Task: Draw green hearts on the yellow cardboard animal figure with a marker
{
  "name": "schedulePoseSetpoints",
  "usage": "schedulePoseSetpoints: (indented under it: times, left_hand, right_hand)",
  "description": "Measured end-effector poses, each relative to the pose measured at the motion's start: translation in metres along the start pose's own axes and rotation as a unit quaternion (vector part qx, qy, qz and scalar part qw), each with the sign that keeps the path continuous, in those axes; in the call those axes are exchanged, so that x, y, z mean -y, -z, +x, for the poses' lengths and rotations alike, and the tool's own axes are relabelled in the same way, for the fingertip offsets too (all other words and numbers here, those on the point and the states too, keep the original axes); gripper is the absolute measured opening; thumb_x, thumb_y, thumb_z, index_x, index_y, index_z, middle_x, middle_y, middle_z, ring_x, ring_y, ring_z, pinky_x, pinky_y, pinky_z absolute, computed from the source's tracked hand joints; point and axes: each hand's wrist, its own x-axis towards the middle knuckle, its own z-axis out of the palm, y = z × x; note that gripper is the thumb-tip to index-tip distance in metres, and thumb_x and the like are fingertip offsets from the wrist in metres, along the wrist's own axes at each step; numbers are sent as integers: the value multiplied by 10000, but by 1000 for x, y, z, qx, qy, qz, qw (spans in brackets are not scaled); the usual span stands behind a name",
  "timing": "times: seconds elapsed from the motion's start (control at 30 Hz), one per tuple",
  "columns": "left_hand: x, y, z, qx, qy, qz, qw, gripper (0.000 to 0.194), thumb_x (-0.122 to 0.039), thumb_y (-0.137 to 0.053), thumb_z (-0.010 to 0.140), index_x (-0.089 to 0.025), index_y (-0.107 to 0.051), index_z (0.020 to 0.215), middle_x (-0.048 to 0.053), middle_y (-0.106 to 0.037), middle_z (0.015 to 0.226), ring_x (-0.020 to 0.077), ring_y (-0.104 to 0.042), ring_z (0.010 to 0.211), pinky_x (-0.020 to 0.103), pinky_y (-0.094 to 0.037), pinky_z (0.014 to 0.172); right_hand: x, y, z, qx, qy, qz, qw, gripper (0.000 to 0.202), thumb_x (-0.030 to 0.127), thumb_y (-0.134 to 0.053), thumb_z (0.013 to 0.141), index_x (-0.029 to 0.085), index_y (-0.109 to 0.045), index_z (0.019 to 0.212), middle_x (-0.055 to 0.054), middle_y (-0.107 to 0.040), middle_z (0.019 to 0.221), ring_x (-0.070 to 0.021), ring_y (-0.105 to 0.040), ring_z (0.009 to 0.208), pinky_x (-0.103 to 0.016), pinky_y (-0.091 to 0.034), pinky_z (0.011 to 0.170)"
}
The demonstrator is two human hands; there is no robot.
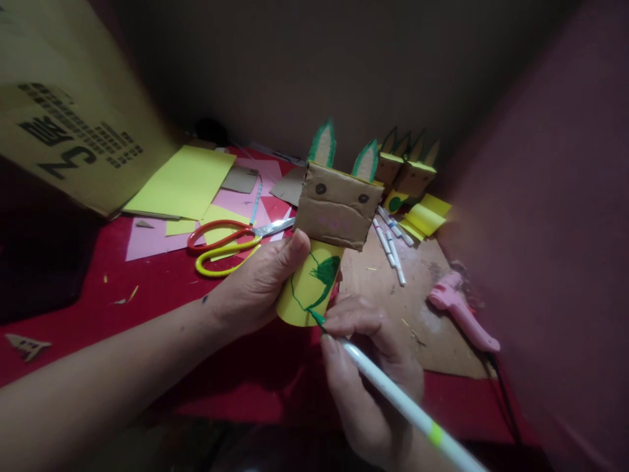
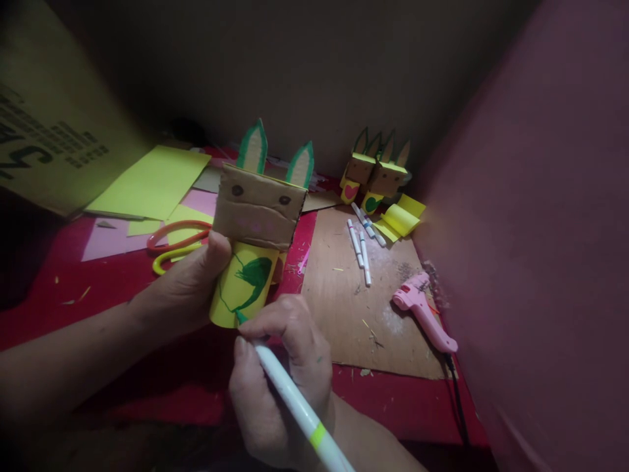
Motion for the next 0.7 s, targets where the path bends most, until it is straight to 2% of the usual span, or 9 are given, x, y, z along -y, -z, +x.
schedulePoseSetpoints:
  times: [0.1, 0.3, 0.5, 0.7]
  left_hand:
    - [0, -1, 0, 2, 0, 9, 1000, 581, -670, -904, 716, -125, -789, 881, 16, -743, 641, 155, -731, 589, 199, -606, 580]
    - [1, -1, -1, -12, 1, 19, 1000, 681, -660, -917, 719, -122, -786, 1115, 15, -740, 636, 198, -763, 638, 203, -587, 563]
    - [1, 1, 0, -10, 4, 25, 1000, 743, -671, -908, 728, -107, -757, 1187, 51, -778, 727, 208, -777, 673, 208, -598, 576]
    - [1, 1, -1, -1, 13, 7, 1000, 779, -663, -913, 727, -93, -735, 1227, 61, -785, 717, 237, -797, 712, 207, -583, 545]
  right_hand:
    - [0, -1, 1, -6, 2, -10, 1000, 223, 45, -603, 914, 268, -601, 928, 21, -598, 783, -147, -621, 732, -281, -524, 648]
    - [-1, -3, 0, 4, 9, 0, 1000, 214, 54, -602, 914, 265, -611, 950, 11, -603, 790, -164, -634, 762, -302, -532, 665]
    - [-1, -2, -1, 23, 8, 5, 1000, 221, 49, -597, 907, 261, -614, 965, 3, -612, 804, -167, -625, 759, -321, -534, 679]
    - [3, 3, 1, 6, 0, 6, 1000, 211, 62, -607, 902, 268, -618, 949, 14, -599, 789, -162, -631, 771, -304, -522, 666]
